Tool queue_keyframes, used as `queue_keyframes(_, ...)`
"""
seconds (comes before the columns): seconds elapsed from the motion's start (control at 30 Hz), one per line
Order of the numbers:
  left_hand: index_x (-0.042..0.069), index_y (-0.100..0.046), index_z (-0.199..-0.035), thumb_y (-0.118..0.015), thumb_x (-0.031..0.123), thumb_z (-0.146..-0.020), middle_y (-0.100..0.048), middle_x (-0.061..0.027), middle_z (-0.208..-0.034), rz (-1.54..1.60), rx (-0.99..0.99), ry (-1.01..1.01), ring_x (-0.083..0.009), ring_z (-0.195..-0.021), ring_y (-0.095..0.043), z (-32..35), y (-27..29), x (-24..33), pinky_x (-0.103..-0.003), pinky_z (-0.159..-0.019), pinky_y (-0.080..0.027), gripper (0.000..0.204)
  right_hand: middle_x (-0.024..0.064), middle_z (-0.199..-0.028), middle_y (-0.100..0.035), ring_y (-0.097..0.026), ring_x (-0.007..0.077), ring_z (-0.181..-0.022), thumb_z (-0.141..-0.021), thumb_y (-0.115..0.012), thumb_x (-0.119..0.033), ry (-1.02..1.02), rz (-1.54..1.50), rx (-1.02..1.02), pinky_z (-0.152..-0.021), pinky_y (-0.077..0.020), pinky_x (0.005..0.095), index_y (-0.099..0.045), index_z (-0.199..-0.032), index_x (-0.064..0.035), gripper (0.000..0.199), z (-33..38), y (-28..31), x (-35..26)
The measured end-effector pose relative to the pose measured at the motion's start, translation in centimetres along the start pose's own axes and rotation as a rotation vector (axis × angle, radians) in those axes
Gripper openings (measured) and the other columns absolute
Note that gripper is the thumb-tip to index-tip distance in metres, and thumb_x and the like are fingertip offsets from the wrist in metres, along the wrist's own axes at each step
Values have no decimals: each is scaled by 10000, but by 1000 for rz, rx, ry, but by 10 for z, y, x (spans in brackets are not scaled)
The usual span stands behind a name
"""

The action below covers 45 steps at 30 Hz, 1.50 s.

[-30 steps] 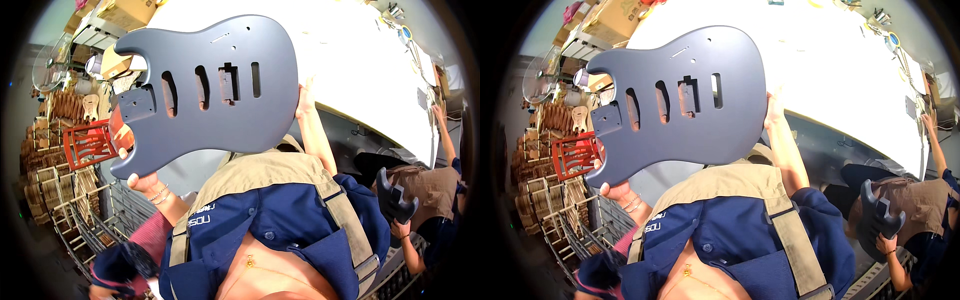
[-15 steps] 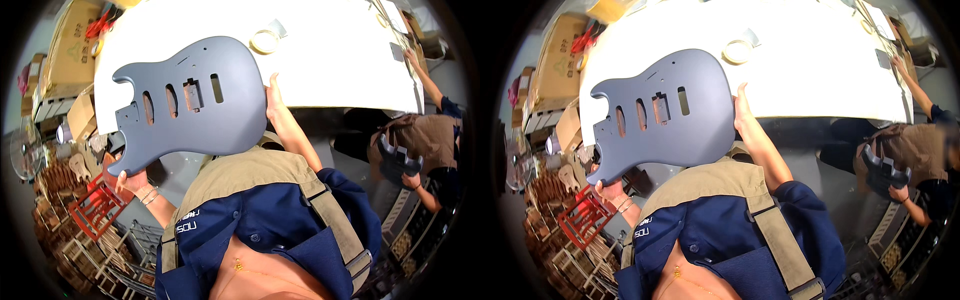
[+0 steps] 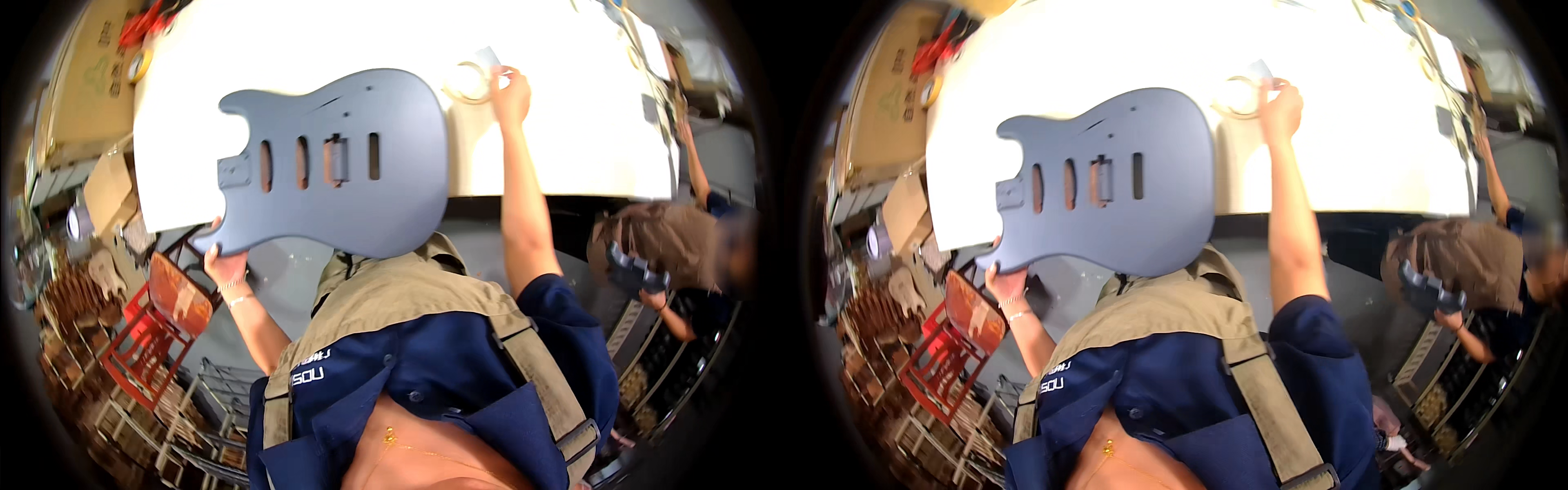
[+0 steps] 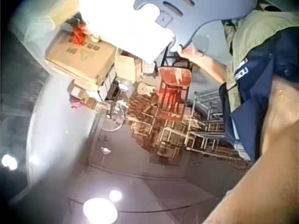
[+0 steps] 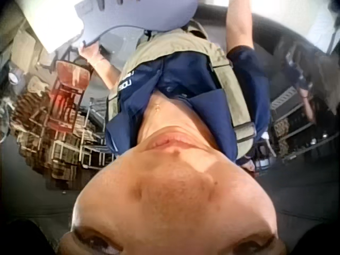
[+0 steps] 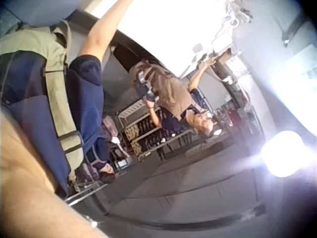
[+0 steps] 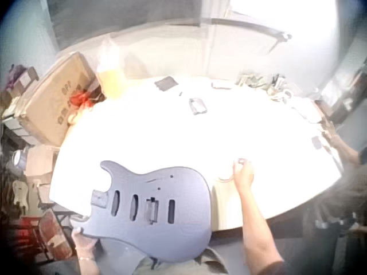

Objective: The person sands a dark gray plastic part using a sanding block. They repeatedly pick up the part from a rack, sand various surfaces, and place it back on the rack. The person also uses a small white pad to wipe the part before sanding.

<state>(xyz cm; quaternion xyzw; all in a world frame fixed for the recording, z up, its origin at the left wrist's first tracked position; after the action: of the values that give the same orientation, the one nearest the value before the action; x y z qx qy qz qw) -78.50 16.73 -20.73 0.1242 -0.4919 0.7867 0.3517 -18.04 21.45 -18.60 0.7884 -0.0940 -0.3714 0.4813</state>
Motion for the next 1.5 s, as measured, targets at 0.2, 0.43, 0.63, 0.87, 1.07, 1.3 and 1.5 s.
queue_keyframes(0.2,-40,-453,-1184,-545,356,-856,-563,-176,-1132,-316,131,198,-311,-1014,-574,-26,57,-1,-436,-841,-488,523,146,-1004,-638,-601,264,-916,-745,-649,-451,-226,116,-169,-841,-439,372,-658,-921,-31,455,-90,-44,55)
queue_keyframes(0.43,-74,-617,-822,-521,564,-830,-643,-139,-694,-1330,586,365,-196,-643,-638,0,13,36,-288,-624,-482,646,163,-1029,-587,-589,207,-859,-704,-761,-348,-18,176,-259,-764,-468,301,-541,-1073,66,596,-89,-49,36)
queue_keyframes(0.63,6,-632,-792,-658,154,-816,-629,-60,-732,-1463,796,-822,-137,-660,-574,11,-96,20,-263,-629,-468,152,77,-859,-616,-562,131,-775,-726,-760,-249,-178,-214,-325,-698,-444,250,-572,-1043,72,489,-111,-43,39)
queue_keyframes(0.87,276,-561,-1200,-583,350,-807,-371,-123,-1294,-1970,92,-646,-326,-1283,-240,-43,-195,-82,-588,-1037,46,400,91,-842,-622,-579,123,-756,-859,-607,-89,66,-538,-432,-713,-464,243,-513,-1126,34,308,-21,-8,-97)
queue_keyframes(1.07,265,-527,-1238,-585,372,-816,-331,-112,-1322,-2028,159,-626,-332,-1298,-187,-59,-194,-106,-659,-989,29,440,67,-996,-607,-545,157,-943,-794,-666,-102,407,-455,-561,-827,-419,272,-535,-1139,-34,375,52,-12,-140)
queue_keyframes(1.3,269,-553,-1197,-598,368,-797,-369,-88,-1304,-2075,138,-652,-324,-1308,-206,-50,-195,-106,-664,-979,70,415,80,-949,-617,-599,183,-850,-657,-745,-111,427,-558,-718,-775,-463,282,-589,-1004,-43,386,111,-25,-177)
queue_keyframes(1.5,148,-504,-1253,-565,395,-828,-333,-119,-1358,-2021,282,-563,-334,-1323,-198,-35,-176,-76,-661,-969,98,495,63,-1083,-567,-524,210,-780,-619,-767,-184,980,-359,-439,-648,-438,319,-659,-1005,-148,403,145,-46,-205)
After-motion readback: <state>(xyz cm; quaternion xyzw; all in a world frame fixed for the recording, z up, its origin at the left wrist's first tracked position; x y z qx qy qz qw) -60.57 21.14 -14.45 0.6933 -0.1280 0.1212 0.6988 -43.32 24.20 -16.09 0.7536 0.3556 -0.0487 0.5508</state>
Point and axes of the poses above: each hand's wrist, its own z-axis away from the middle knuckle, its own y-axis out of the back of the hand, x = y × z, the point moved 4 cm from there along -z, towards the middle knuckle
